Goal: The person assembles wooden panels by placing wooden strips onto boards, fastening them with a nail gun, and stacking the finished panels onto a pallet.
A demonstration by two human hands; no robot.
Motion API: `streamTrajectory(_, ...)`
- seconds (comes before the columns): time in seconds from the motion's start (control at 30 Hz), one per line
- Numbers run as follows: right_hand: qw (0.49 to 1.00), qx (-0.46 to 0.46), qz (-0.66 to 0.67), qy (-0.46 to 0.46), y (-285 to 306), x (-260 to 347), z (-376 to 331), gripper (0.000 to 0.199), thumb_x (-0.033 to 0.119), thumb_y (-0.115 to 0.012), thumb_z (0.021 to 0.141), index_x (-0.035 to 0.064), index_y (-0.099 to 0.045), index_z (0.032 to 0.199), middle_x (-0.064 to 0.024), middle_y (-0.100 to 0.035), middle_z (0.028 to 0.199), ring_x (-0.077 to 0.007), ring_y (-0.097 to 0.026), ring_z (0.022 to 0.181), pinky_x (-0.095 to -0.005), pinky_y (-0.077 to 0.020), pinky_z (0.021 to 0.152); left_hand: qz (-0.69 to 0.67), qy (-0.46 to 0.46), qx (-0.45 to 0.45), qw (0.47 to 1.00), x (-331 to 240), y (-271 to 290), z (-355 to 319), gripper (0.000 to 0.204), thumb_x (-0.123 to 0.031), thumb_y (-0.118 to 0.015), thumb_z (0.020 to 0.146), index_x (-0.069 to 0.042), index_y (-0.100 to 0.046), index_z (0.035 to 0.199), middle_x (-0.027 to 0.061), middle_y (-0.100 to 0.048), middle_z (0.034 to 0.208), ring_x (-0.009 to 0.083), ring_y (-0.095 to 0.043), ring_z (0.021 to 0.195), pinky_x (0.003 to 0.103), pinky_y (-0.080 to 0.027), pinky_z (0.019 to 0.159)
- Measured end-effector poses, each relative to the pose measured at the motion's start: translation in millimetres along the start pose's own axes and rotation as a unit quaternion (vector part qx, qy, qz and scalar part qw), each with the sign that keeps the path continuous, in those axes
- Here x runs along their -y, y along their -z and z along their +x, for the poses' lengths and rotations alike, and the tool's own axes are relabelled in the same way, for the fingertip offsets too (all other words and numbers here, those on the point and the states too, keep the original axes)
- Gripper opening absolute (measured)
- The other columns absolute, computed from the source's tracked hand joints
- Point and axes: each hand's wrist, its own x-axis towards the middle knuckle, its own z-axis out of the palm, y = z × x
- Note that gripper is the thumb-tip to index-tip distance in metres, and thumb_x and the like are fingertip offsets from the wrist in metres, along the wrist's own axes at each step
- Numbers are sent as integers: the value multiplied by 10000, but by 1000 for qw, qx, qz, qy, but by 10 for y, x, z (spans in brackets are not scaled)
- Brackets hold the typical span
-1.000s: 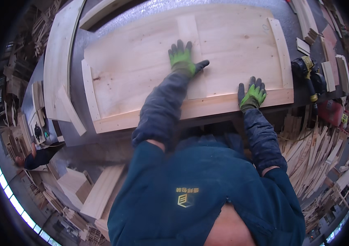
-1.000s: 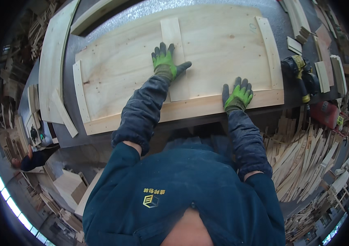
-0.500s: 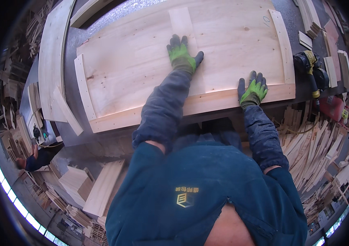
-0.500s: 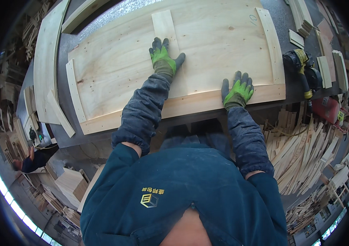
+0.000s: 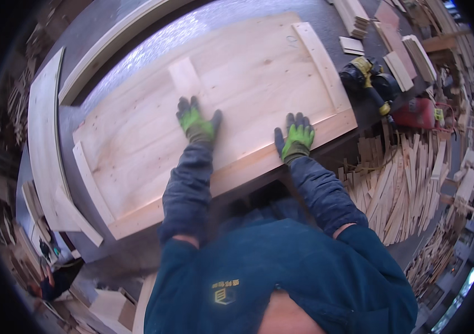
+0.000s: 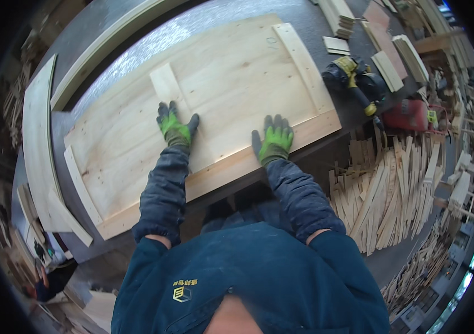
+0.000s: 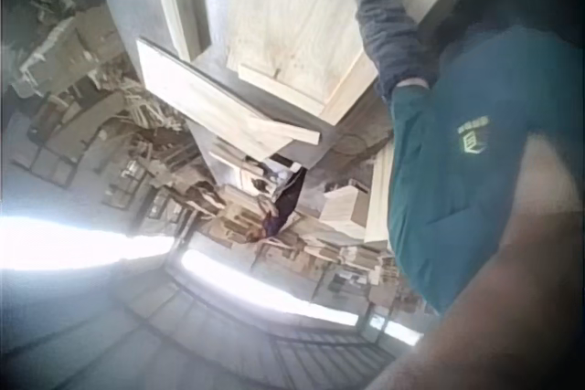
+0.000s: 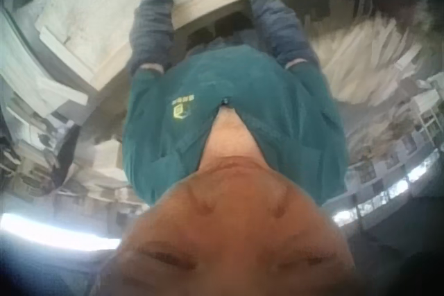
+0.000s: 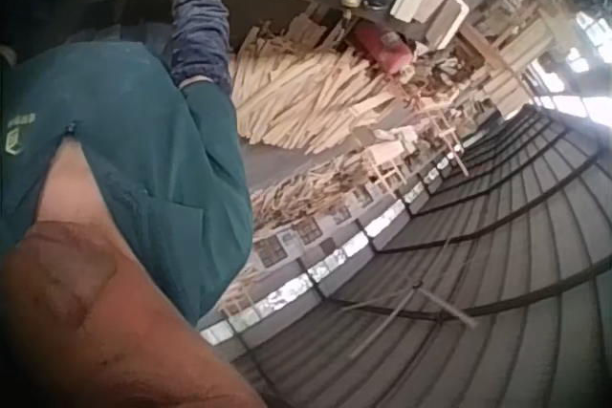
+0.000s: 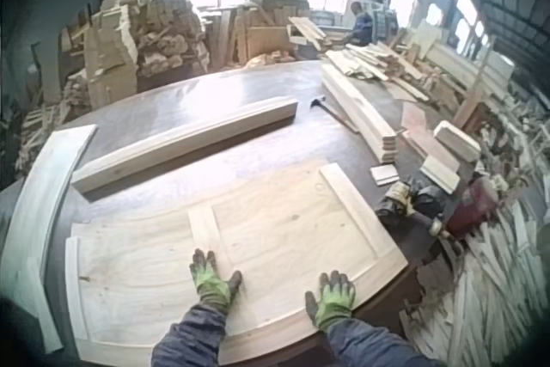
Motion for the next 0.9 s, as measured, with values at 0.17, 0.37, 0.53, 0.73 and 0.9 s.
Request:
streamTrajectory(0.17, 1000, -20, 12, 11, 197, 186, -112, 790, 599, -728, 1125, 107, -697, 1743, -246, -622, 1825, -501, -519, 1711, -670, -342, 1425, 39, 4, -8, 999, 251, 205, -167, 1200, -690, -897, 968, -25, -496, 1883, 367, -351, 1974, 516, -243, 1880, 631, -136, 1542)
streamTrajectory(0.37, 1000, 14, 8, -4, 292, 79, -473, 796, 594, -703, 1144, 123, -661, 1784, -255, -581, 1861, -498, -508, 1719, -675, -343, 1429, -2, 35, 14, 999, 111, 328, -492, 1234, -732, -857, 975, -17, -456, 1898, 362, -295, 1997, 509, -210, 1891, 607, -119, 1550)
streamTrajectory(0.53, 1000, -6, -29, 6, 384, 152, -935, 763, 576, -721, 1152, 129, -676, 1769, -243, -614, 1835, -485, -533, 1700, -685, -388, 1387, -8, 73, 97, 993, 30, 518, -710, 1249, -733, -869, 960, -56, -430, 1912, 327, -258, 2017, 502, -207, 1887, 575, -122, 1557)
streamTrajectory(0.73, 976, 20, 142, 163, 614, -758, -723, 617, 410, -892, 1074, 134, -793, 1617, -238, -730, 1697, -492, -676, 1571, -623, -507, 1318, 12, 60, 63, 996, 18, 469, -787, 1257, -739, -863, 967, -64, -412, 1927, 326, -245, 2028, 489, -177, 1900, 572, -99, 1558)
streamTrajectory(0.9, 978, -92, -171, 75, 1102, -2947, 747, 825, 400, -822, 1114, 37, -576, 1814, -255, -690, 1714, -465, -658, 1587, -585, -492, 1349, 17, 83, 75, 994, -93, 444, -645, 1243, -730, -866, 970, -62, -428, 1923, 315, -240, 2035, 481, -152, 1910, 561, -96, 1561)
